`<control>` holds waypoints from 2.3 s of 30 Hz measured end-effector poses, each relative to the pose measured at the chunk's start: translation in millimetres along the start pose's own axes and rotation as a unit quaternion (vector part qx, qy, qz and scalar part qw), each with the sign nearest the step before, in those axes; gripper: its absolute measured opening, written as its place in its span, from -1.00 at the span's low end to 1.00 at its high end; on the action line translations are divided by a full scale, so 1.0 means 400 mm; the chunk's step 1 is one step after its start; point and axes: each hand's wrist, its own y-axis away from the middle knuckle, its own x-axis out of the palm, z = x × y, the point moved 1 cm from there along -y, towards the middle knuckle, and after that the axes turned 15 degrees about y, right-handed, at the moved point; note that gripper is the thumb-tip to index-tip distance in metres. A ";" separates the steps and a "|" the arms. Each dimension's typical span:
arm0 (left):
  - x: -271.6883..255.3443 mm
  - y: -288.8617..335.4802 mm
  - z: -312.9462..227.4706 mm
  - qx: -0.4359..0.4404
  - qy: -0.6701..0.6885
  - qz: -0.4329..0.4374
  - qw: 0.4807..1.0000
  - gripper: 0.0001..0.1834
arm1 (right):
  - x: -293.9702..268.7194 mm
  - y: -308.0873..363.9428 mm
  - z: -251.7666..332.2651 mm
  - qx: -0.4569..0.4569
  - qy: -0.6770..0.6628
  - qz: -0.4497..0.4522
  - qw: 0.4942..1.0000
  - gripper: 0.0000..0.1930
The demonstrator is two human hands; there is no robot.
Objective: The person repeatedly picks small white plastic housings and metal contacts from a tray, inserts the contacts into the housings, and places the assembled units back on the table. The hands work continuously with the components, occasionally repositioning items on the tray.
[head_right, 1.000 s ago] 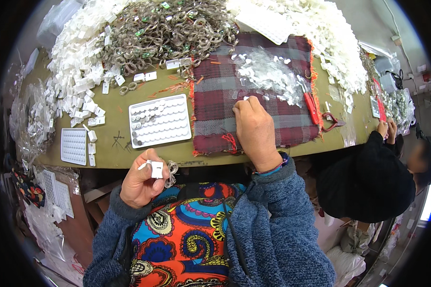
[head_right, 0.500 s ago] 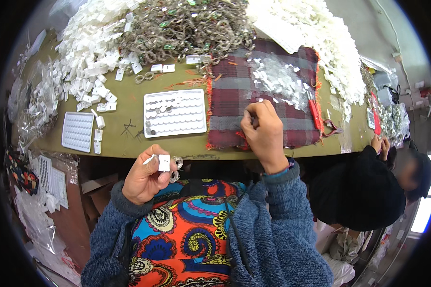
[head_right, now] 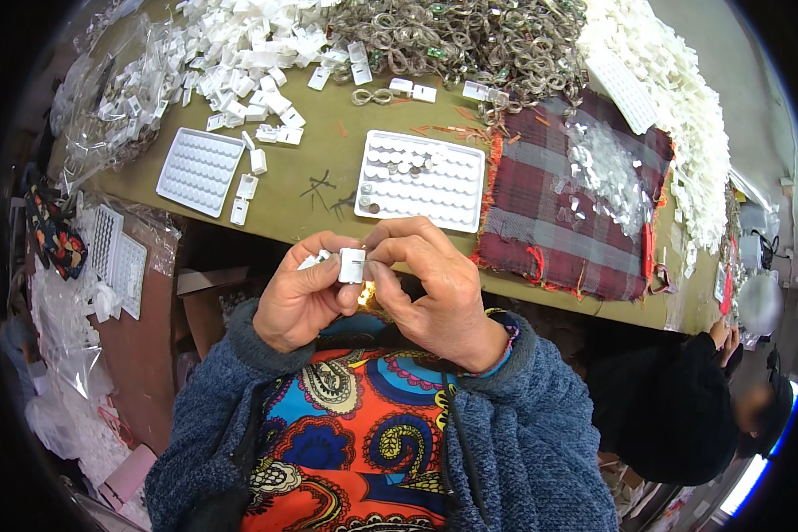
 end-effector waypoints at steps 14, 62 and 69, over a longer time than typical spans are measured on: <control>0.036 -0.004 0.011 0.009 -0.064 -0.131 0.989 -0.74 | 0.011 -0.004 -0.024 -0.040 0.016 -0.035 0.998 -0.85; 0.405 0.061 -0.644 0.455 -0.764 -0.271 0.369 -0.64 | -0.050 0.066 -0.146 0.011 0.081 -0.075 0.994 -0.85; 0.173 -0.063 -0.370 0.281 -0.889 -0.078 0.353 -0.91 | -0.051 0.065 -0.144 0.001 0.076 -0.099 0.992 -0.85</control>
